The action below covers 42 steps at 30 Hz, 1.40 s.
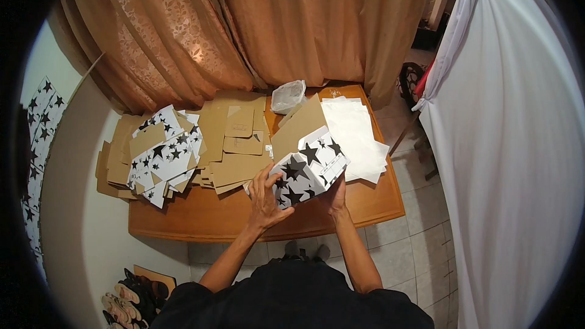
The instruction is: The recorder folds and assembles cardboard sheets into shoe boxes and adds tissue paper.
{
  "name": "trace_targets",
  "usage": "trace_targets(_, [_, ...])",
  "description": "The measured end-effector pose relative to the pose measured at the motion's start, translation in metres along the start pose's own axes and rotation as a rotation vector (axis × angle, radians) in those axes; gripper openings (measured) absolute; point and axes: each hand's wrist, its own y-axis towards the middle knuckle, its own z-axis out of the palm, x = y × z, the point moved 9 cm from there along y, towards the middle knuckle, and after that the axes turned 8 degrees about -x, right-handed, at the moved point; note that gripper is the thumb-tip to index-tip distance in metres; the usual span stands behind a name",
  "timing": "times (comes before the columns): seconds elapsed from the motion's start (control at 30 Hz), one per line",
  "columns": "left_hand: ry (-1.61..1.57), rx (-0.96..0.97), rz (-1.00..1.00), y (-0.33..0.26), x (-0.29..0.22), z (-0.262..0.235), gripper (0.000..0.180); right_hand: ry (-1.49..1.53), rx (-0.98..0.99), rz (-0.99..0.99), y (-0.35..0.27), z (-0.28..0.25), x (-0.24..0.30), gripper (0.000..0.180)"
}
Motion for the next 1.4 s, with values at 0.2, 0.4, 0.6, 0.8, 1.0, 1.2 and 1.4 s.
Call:
trace_targets(0.2, [0.176, 0.026, 0.012, -0.023, 0.021, 0.019, 0.108, -0.476, -0.309, -0.054, 0.010, -0.070, 0.006, 0.080])
trace_targets(0.4, [0.449, 0.098, 0.125, -0.063, 0.046, 0.059, 0.091, -0.755, -0.414, 0.306, -0.019, -0.066, 0.005, 0.099])
trace_targets(0.6, [0.534, 0.128, 0.294, -0.102, 0.055, 0.094, 0.095, -0.909, -0.392, 0.333, -0.010, -0.102, -0.035, 0.088])
trace_targets(0.8, [0.473, 0.287, 0.205, -0.141, 0.076, 0.115, 0.078, -1.037, -0.331, 0.123, -0.011, -0.161, -0.060, 0.079])
trace_targets(1.0, [0.312, 0.183, 0.116, -0.150, 0.077, 0.057, 0.073, -0.980, -0.328, 0.150, -0.027, -0.178, -0.059, 0.077])
trace_targets(1.2, [-0.068, -0.044, -0.667, -0.175, 0.164, 0.024, 0.086, -1.073, -0.122, -0.126, -0.033, -0.154, -0.049, 0.073])
trace_targets(1.4, [-0.279, -0.108, -0.822, -0.205, 0.184, 0.034, 0.081, -1.345, -0.145, -0.151, -0.037, -0.130, -0.041, 0.071])
